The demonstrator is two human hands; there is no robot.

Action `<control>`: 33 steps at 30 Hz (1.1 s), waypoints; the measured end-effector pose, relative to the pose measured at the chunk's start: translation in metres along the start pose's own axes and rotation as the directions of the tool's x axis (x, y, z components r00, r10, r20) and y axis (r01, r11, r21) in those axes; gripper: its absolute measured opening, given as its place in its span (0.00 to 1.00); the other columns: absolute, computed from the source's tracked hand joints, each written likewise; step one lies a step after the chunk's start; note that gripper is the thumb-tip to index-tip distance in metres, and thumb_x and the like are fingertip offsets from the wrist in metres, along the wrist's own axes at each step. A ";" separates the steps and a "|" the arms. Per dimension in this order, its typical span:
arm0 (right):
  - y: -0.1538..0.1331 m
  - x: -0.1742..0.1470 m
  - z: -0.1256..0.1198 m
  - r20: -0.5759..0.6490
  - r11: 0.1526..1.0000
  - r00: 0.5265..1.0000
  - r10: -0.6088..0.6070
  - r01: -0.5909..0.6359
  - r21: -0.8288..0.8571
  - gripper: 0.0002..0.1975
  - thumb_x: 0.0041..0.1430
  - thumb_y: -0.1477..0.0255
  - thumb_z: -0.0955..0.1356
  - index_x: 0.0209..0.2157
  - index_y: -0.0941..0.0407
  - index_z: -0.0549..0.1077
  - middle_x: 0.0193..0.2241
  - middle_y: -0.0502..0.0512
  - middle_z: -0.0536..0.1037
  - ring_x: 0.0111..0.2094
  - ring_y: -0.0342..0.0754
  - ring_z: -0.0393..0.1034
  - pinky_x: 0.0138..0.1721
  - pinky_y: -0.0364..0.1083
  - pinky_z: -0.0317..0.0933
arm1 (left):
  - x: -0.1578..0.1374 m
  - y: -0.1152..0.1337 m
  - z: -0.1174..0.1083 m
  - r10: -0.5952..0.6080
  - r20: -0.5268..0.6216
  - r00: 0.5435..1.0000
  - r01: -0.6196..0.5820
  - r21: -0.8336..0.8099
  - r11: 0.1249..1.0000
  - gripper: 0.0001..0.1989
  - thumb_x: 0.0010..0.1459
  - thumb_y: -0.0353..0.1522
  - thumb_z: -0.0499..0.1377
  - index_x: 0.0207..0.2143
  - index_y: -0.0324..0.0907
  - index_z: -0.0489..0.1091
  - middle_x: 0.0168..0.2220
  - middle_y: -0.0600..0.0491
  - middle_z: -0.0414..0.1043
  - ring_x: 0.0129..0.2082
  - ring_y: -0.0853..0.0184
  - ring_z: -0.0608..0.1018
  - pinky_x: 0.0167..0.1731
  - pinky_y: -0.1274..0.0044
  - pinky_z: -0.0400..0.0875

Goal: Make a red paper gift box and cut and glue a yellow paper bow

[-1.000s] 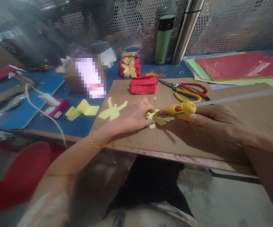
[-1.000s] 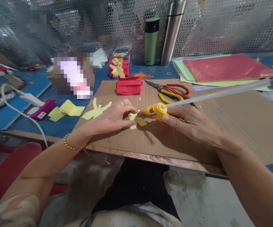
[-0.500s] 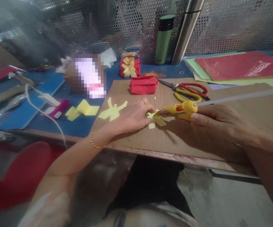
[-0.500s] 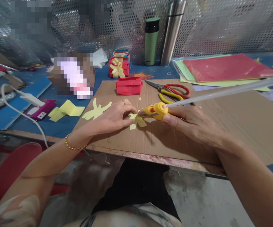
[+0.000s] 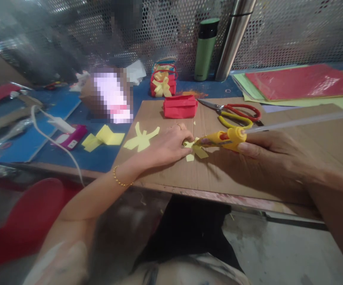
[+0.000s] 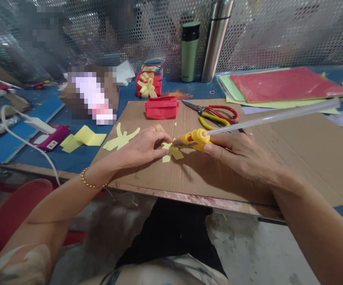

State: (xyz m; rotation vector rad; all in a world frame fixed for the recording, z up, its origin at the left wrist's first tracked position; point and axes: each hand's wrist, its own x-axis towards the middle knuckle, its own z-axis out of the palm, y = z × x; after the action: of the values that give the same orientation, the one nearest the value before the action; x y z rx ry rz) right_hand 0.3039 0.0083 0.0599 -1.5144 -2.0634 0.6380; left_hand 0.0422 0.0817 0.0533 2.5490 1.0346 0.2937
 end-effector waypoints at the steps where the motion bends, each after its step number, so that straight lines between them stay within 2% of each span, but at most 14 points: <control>1: 0.000 0.000 0.000 -0.005 1.000 1.000 -0.003 0.003 -0.005 0.29 0.62 0.43 0.61 0.30 0.53 0.79 0.25 0.52 0.76 0.28 0.52 0.69 0.29 0.48 0.60 | 0.000 0.000 0.000 -0.003 0.002 1.000 0.003 -0.002 1.000 0.10 0.60 0.32 0.60 0.44 0.40 0.75 0.42 0.48 0.72 0.41 0.60 0.74 0.44 0.68 0.68; 7: 0.000 0.002 0.000 0.018 1.000 1.000 -0.006 0.006 0.011 0.30 0.61 0.43 0.61 0.32 0.53 0.81 0.29 0.54 0.80 0.31 0.55 0.73 0.31 0.49 0.62 | 0.001 0.000 0.000 -0.008 0.002 1.000 0.008 -0.017 1.000 0.09 0.59 0.31 0.60 0.42 0.40 0.75 0.41 0.48 0.71 0.40 0.61 0.73 0.42 0.69 0.68; 17: -0.001 0.001 -0.001 0.023 1.000 0.999 -0.028 0.028 0.009 0.31 0.62 0.42 0.61 0.31 0.53 0.81 0.26 0.52 0.79 0.29 0.54 0.73 0.30 0.48 0.63 | 0.000 0.002 -0.001 -0.007 0.017 1.000 0.008 -0.005 1.000 0.10 0.59 0.30 0.60 0.44 0.40 0.76 0.41 0.49 0.71 0.40 0.61 0.73 0.42 0.70 0.67; 25: 0.001 -0.001 0.000 0.023 0.999 1.000 -0.008 0.007 0.036 0.32 0.61 0.41 0.62 0.35 0.53 0.83 0.30 0.54 0.82 0.32 0.56 0.75 0.33 0.50 0.66 | 0.000 0.001 0.000 0.003 0.005 1.000 -0.003 -0.006 1.000 0.09 0.60 0.30 0.60 0.42 0.40 0.76 0.40 0.49 0.71 0.41 0.61 0.73 0.42 0.70 0.68; 30: -0.003 -0.001 -0.001 0.011 1.000 1.000 0.003 -0.003 0.024 0.34 0.58 0.38 0.61 0.35 0.52 0.83 0.27 0.53 0.80 0.29 0.56 0.74 0.32 0.50 0.68 | 0.000 0.000 0.000 0.007 0.002 1.000 -0.007 -0.011 1.000 0.09 0.60 0.30 0.60 0.42 0.41 0.76 0.41 0.49 0.71 0.41 0.61 0.73 0.43 0.70 0.68; 33: -0.004 0.000 0.000 0.011 1.000 1.000 0.002 -0.002 0.025 0.34 0.58 0.39 0.61 0.36 0.53 0.83 0.29 0.54 0.81 0.31 0.56 0.74 0.33 0.50 0.68 | 0.000 0.000 0.001 0.006 0.003 1.000 -0.005 -0.016 1.000 0.08 0.60 0.30 0.60 0.42 0.41 0.75 0.41 0.49 0.71 0.41 0.61 0.73 0.43 0.70 0.68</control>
State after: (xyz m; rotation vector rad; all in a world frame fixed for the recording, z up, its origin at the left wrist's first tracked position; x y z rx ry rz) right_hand 0.3011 0.0074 0.0624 -1.5021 -2.0549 0.6716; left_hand 0.0423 0.0820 0.0527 2.5381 1.0204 0.2978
